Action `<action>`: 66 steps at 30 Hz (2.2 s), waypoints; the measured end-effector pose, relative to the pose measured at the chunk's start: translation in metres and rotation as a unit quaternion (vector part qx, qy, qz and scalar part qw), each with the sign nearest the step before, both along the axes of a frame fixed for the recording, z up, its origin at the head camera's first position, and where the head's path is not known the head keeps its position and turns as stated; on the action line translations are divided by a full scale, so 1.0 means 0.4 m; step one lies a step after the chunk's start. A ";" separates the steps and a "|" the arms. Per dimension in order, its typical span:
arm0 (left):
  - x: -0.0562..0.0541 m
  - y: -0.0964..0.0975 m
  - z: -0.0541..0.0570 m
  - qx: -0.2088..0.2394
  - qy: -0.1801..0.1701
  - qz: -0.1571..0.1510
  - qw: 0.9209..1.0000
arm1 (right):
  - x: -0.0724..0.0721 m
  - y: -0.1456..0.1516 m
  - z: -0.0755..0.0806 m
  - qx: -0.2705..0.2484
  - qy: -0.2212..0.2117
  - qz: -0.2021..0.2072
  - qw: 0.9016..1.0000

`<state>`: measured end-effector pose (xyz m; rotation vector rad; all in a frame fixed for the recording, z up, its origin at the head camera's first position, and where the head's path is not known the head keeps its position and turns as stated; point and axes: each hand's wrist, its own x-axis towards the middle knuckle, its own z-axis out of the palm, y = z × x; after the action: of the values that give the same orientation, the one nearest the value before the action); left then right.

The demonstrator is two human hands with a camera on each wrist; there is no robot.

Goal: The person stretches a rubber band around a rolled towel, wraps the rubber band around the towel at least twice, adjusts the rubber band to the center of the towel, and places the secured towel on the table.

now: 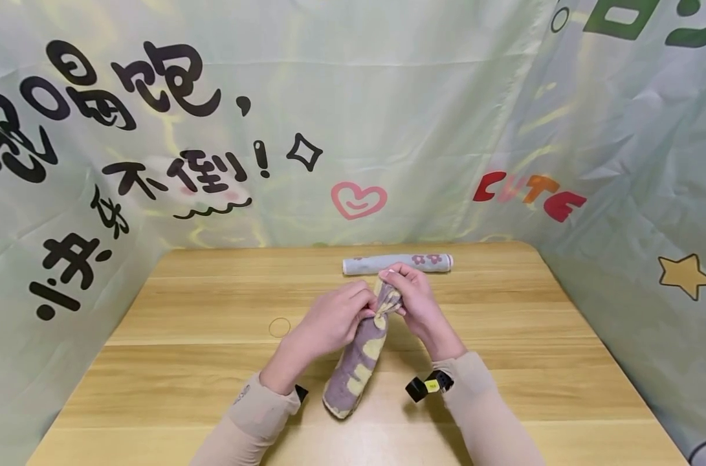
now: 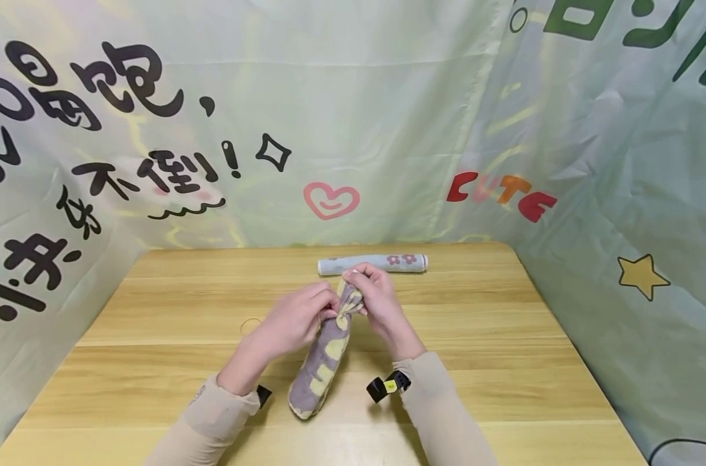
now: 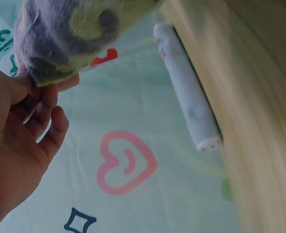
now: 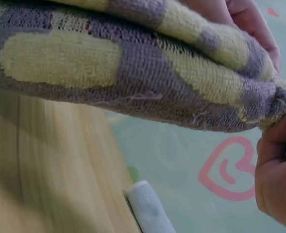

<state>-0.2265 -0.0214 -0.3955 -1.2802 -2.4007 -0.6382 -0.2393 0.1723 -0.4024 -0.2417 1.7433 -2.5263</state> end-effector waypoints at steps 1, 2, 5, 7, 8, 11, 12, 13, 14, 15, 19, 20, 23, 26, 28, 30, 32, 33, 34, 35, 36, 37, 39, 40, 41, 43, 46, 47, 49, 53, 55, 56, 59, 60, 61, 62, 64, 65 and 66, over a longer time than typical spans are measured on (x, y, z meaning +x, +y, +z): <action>0.003 0.004 -0.001 -0.009 -0.008 0.003 1.000 | -0.003 0.003 -0.001 -0.001 -0.006 -0.010 1.000; 0.005 0.008 -0.002 -0.013 -0.015 0.002 1.000 | -0.006 0.007 -0.003 -0.001 -0.012 -0.019 1.000; 0.008 0.014 -0.004 -0.016 -0.028 -0.006 0.999 | -0.018 0.015 -0.011 0.000 -0.027 -0.037 0.999; 0.007 0.012 -0.006 -0.013 -0.042 -0.012 0.999 | -0.024 0.017 -0.017 0.005 -0.036 -0.043 0.998; 0.005 0.009 -0.008 -0.008 -0.050 -0.014 0.999 | -0.025 0.017 -0.021 0.010 -0.039 -0.044 0.998; -0.004 -0.006 -0.011 0.014 -0.076 -0.015 0.997 | -0.023 0.011 -0.026 0.046 -0.025 -0.044 0.998; -0.008 -0.012 -0.010 0.024 -0.083 -0.017 0.996 | -0.022 0.009 -0.027 0.069 -0.002 -0.045 0.997; -0.012 -0.018 -0.009 0.035 -0.088 -0.020 0.995 | -0.021 0.008 -0.027 0.092 0.024 -0.044 0.995; -0.015 -0.024 -0.008 0.046 -0.092 -0.022 0.994 | -0.019 0.008 -0.025 0.115 0.052 -0.042 0.991; -0.019 -0.029 -0.007 0.055 -0.094 -0.025 0.994 | -0.016 0.010 -0.022 0.138 0.084 -0.041 0.986; -0.032 -0.048 -0.003 0.096 -0.105 -0.036 0.989 | -0.006 0.021 -0.009 0.208 0.191 -0.023 0.959; -0.035 -0.051 -0.004 0.105 -0.109 -0.037 0.988 | -0.003 0.025 -0.007 0.216 0.207 -0.017 0.954; -0.044 -0.060 -0.006 0.142 -0.126 -0.036 0.981 | 0.006 0.028 -0.001 0.220 0.236 0.005 0.946; -0.052 -0.065 -0.011 0.181 -0.140 -0.029 0.973 | 0.012 0.021 0.000 0.199 0.248 0.021 0.948; -0.055 -0.065 -0.016 0.199 -0.151 -0.029 0.968 | 0.013 0.011 -0.004 0.187 0.252 0.011 0.949; -0.055 -0.062 -0.020 0.201 -0.167 -0.033 0.965 | 0.013 0.000 -0.008 0.174 0.254 -0.008 0.952; -0.052 -0.059 -0.020 0.198 -0.188 -0.040 0.961 | 0.012 -0.007 -0.013 0.167 0.252 -0.032 0.953; -0.050 -0.058 -0.020 0.196 -0.197 -0.042 0.960 | 0.011 -0.009 -0.014 0.164 0.250 -0.040 0.953; -0.048 -0.058 -0.019 0.195 -0.201 -0.043 0.959 | 0.011 -0.010 -0.014 0.163 0.247 -0.045 0.954; -0.046 -0.058 -0.016 0.195 -0.202 -0.042 0.959 | 0.011 -0.009 -0.014 0.163 0.245 -0.046 0.955; -0.045 -0.059 -0.013 0.197 -0.199 -0.041 0.959 | 0.012 -0.007 -0.013 0.166 0.244 -0.045 0.955; -0.042 -0.060 -0.009 0.202 -0.192 -0.041 0.960 | 0.012 -0.005 -0.012 0.168 0.243 -0.041 0.954; -0.040 -0.062 -0.003 0.207 -0.165 -0.043 0.963 | 0.013 -0.001 -0.008 0.177 0.243 -0.030 0.953; -0.040 -0.062 0.001 0.210 -0.149 -0.047 0.965 | 0.013 0.000 -0.006 0.182 0.243 -0.024 0.952; -0.039 -0.063 0.003 0.212 -0.132 -0.054 0.967 | 0.014 0.002 -0.004 0.186 0.243 -0.018 0.952; -0.041 -0.062 0.005 0.215 -0.094 -0.068 0.970 | 0.014 0.002 -0.001 0.188 0.239 -0.008 0.953; -0.044 -0.063 0.005 0.212 -0.033 -0.081 0.973 | 0.015 0.000 -0.001 0.182 0.231 -0.003 0.956; -0.045 -0.063 0.005 0.211 -0.014 -0.082 0.974 | 0.015 -0.001 -0.003 0.177 0.229 -0.003 0.957; -0.046 -0.063 0.004 0.202 0.022 -0.080 0.976 | 0.018 -0.005 -0.004 0.167 0.222 -0.005 0.961; -0.040 -0.062 0.007 0.168 0.070 -0.056 0.982 | 0.025 -0.018 -0.007 0.139 0.197 -0.006 0.970; -0.033 -0.059 0.010 0.145 0.076 -0.040 0.986 | 0.028 -0.025 -0.008 0.123 0.178 -0.010 0.976; -0.030 -0.056 0.011 0.133 0.075 -0.031 0.988 | 0.028 -0.029 -0.009 0.113 0.168 -0.014 0.979; -0.019 -0.048 0.012 0.095 0.058 -0.010 0.994 | 0.027 -0.040 -0.009 0.090 0.144 -0.031 0.985; -0.016 -0.044 0.012 0.082 0.049 -0.004 0.995 | 0.027 -0.042 -0.009 0.086 0.137 -0.038 0.986; -0.014 -0.039 0.011 0.069 0.037 -0.001 0.997 | 0.026 -0.043 -0.009 0.079 0.129 -0.047 0.987; -0.011 -0.034 0.009 0.057 0.026 0.002 0.998 | 0.024 -0.043 -0.009 0.073 0.120 -0.056 0.988; -0.008 -0.024 0.004 0.036 0.003 0.004 0.999 | 0.019 -0.040 -0.011 0.062 0.102 -0.074 0.990; -0.006 -0.019 0.001 0.029 -0.008 0.005 1.000 | 0.016 -0.038 -0.012 0.057 0.091 -0.083 0.991; -0.005 -0.015 -0.002 0.023 -0.017 0.003 1.000 | 0.012 -0.034 -0.014 0.053 0.080 -0.091 0.991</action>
<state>-0.2283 -0.0273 -0.3962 -1.2536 -2.4003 -0.7149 -0.2345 0.1586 -0.4080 -0.3006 2.0394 -2.5914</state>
